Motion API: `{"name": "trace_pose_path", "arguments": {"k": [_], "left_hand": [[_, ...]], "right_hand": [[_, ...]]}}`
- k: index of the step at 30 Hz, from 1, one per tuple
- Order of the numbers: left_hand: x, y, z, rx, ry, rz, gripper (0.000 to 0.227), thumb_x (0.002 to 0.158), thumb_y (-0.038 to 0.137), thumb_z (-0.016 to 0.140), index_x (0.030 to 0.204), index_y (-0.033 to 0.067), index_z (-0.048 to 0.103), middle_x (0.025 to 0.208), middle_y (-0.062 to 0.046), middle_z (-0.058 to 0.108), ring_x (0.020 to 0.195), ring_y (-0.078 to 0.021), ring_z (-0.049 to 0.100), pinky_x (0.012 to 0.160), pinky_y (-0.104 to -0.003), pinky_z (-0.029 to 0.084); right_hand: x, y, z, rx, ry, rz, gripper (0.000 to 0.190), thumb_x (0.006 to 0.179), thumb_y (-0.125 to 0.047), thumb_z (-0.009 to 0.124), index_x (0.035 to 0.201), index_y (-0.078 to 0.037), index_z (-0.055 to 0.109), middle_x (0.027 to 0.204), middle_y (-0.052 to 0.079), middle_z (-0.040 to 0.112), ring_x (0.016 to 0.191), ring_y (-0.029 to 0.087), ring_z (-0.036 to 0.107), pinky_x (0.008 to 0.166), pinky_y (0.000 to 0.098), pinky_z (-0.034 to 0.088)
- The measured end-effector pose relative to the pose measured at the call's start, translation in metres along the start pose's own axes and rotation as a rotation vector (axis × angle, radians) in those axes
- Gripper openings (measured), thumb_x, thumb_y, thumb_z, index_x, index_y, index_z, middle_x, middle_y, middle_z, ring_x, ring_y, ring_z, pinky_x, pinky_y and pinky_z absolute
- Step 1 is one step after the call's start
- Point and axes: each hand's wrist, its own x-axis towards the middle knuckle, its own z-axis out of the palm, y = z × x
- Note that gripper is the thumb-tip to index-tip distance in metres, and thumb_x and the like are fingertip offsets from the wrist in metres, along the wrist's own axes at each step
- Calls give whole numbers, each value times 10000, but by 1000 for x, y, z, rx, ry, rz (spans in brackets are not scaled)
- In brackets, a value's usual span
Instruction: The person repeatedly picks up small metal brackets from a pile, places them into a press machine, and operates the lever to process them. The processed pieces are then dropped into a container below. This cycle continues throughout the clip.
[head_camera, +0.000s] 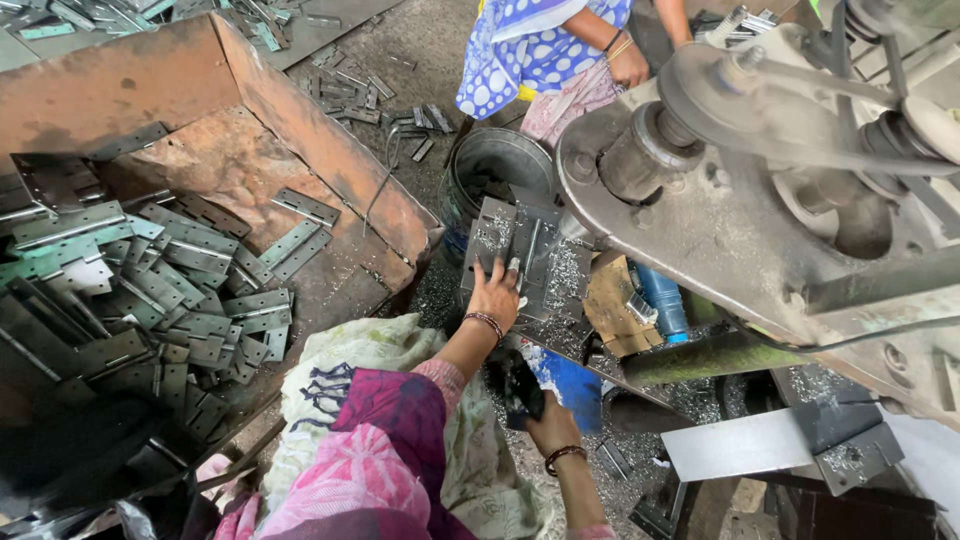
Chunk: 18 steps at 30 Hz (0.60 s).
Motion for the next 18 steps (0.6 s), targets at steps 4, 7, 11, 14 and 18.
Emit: {"name": "trace_pose_path", "arguments": {"k": [4, 7, 11, 14, 18], "left_hand": [[15, -4, -10, 80, -55, 44, 460, 1011, 288, 425, 1393, 111, 611, 1576, -76, 400, 1512, -382, 206, 1143, -746, 151], [14, -8, -14, 95, -90, 57, 465, 999, 271, 434, 1403, 114, 601, 1582, -67, 382, 1521, -383, 185, 1150, -740, 139], [8, -7, -21, 84, -126, 68, 456, 1016, 271, 424, 1406, 118, 606, 1617, -69, 359, 1532, -384, 173, 1162, -736, 130], [4, -6, -20, 72, -93, 58, 461, 1010, 271, 423, 1404, 117, 608, 1616, -70, 363, 1534, -385, 160, 1155, -743, 122], [16, -17, -21, 30, -147, 47, 432, 1040, 276, 385, 1360, 142, 642, 1631, -43, 345, 1563, -384, 113, 1173, -755, 85]], "right_hand": [[1, -5, 27, -12, 79, 51, 633, 771, -293, 777, 1324, -126, 517, 1019, 269, 725, 954, 469, 706, 819, 552, 591], [3, -5, 59, 33, 172, 62, 682, 795, -343, 763, 1394, -176, 483, 1020, 258, 723, 929, 467, 715, 796, 547, 601], [2, -6, 73, 3, 93, 161, 708, 802, -372, 770, 1413, -205, 455, 1024, 226, 740, 944, 455, 718, 818, 551, 590], [-4, -5, 56, 2, 52, 215, 698, 801, -373, 782, 1405, -225, 465, 1036, 233, 730, 972, 459, 701, 843, 544, 579], [1, -7, 18, -31, 0, 111, 580, 791, -353, 795, 1287, -159, 564, 1032, 229, 749, 988, 427, 723, 837, 522, 588]]}}
